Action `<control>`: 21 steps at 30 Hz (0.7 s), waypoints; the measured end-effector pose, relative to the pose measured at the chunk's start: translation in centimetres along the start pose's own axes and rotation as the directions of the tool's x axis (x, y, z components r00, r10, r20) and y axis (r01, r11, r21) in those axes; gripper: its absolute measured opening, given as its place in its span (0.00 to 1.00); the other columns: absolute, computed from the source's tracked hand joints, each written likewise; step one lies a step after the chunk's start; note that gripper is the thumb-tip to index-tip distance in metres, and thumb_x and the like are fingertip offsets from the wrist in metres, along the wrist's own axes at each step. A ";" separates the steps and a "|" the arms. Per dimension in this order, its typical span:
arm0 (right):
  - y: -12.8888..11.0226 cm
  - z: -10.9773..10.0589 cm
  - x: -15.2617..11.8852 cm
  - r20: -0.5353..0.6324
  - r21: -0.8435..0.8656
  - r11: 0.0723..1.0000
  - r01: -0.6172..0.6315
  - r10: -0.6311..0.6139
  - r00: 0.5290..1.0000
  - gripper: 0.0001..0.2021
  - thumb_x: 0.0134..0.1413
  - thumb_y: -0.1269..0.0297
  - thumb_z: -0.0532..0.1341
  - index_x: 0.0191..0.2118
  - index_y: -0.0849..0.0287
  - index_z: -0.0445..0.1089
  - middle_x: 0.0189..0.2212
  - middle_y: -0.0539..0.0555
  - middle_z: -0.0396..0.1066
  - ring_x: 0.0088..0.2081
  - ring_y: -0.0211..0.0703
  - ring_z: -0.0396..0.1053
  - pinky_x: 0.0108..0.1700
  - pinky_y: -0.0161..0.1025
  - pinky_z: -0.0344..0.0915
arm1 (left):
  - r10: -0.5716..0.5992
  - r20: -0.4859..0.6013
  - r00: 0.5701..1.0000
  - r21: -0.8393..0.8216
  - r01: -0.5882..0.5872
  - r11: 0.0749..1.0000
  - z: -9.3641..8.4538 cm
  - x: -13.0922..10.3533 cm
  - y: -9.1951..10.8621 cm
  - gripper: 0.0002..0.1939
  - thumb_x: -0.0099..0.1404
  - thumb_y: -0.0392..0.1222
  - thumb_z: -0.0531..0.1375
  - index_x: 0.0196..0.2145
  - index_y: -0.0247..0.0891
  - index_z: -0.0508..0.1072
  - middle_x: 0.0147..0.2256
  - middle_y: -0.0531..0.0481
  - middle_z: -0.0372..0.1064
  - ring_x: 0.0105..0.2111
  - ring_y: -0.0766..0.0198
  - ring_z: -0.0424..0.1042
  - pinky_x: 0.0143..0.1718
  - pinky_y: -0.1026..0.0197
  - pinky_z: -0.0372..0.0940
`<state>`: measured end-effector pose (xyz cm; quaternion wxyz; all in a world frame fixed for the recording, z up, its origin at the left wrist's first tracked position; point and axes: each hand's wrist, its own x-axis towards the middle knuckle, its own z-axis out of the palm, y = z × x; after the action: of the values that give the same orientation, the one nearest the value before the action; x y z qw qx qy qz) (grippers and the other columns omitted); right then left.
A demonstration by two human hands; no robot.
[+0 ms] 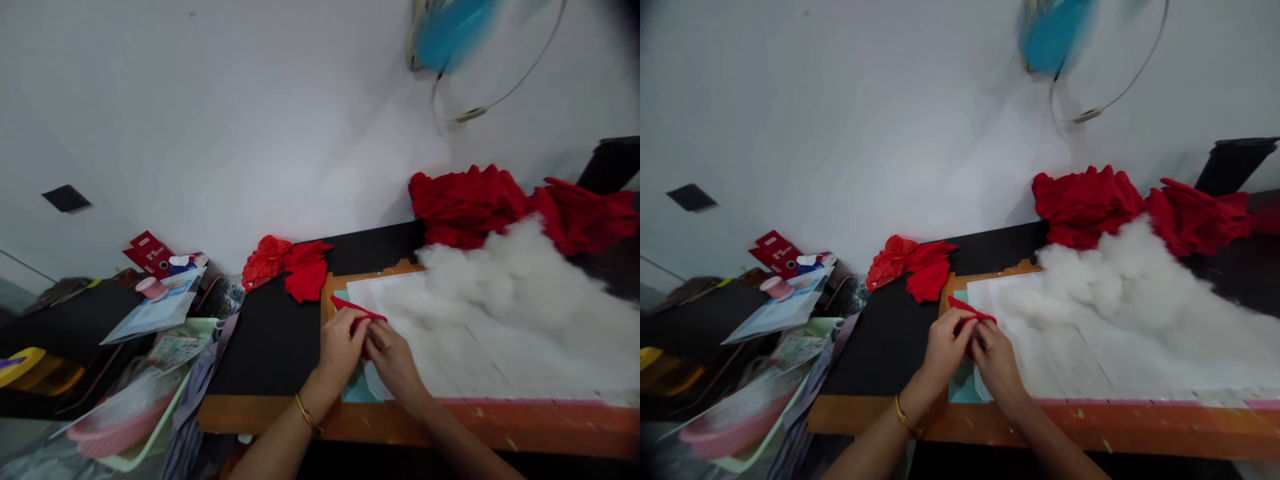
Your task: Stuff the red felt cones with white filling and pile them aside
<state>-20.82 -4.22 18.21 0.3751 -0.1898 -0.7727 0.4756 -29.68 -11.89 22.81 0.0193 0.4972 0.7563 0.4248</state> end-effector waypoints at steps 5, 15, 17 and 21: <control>0.7 0.2 -1.2 -0.003 0.018 0.997 -0.074 0.074 0.997 0.10 0.41 0.67 0.52 0.15 0.57 0.66 0.15 0.54 0.70 0.19 0.43 0.66 0.21 0.34 0.62 | 0.122 0.118 0.985 0.036 -0.127 0.991 0.8 -2.3 1.8 0.09 0.67 0.37 0.54 0.37 0.38 0.75 0.33 0.46 0.73 0.37 0.57 0.70 0.40 0.57 0.64; -3.0 0.6 -1.3 -0.019 0.202 0.979 0.010 -0.006 1.000 0.10 0.51 0.65 0.58 0.35 0.58 0.77 0.34 0.56 0.78 0.35 0.48 0.75 0.40 0.39 0.71 | -0.743 -0.097 0.662 -0.934 0.198 0.299 0.8 -2.4 2.0 0.34 0.56 0.48 0.67 0.58 0.41 0.61 0.52 0.39 0.68 0.50 0.53 0.71 0.47 0.57 0.68; -2.7 1.7 -1.0 0.004 0.129 0.992 0.017 -0.018 1.000 0.12 0.55 0.65 0.55 0.34 0.59 0.77 0.30 0.56 0.78 0.31 0.46 0.74 0.35 0.35 0.71 | -0.746 -0.010 0.665 -0.945 0.237 0.223 1.1 -1.9 2.8 0.33 0.55 0.46 0.68 0.57 0.41 0.64 0.47 0.42 0.73 0.42 0.56 0.76 0.41 0.60 0.71; -0.5 3.1 -1.1 -0.069 -0.026 1.000 -0.011 0.009 0.998 0.13 0.57 0.69 0.53 0.37 0.61 0.76 0.30 0.57 0.77 0.30 0.43 0.73 0.33 0.33 0.69 | -0.808 0.018 0.589 -0.956 0.246 0.159 2.2 -1.7 2.5 0.27 0.55 0.41 0.68 0.53 0.41 0.69 0.43 0.45 0.75 0.38 0.59 0.77 0.37 0.63 0.72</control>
<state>-22.41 -7.02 17.34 0.3966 -0.2146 -0.7645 0.4606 -25.96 -11.48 22.42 0.2367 -0.0462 0.5022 0.8305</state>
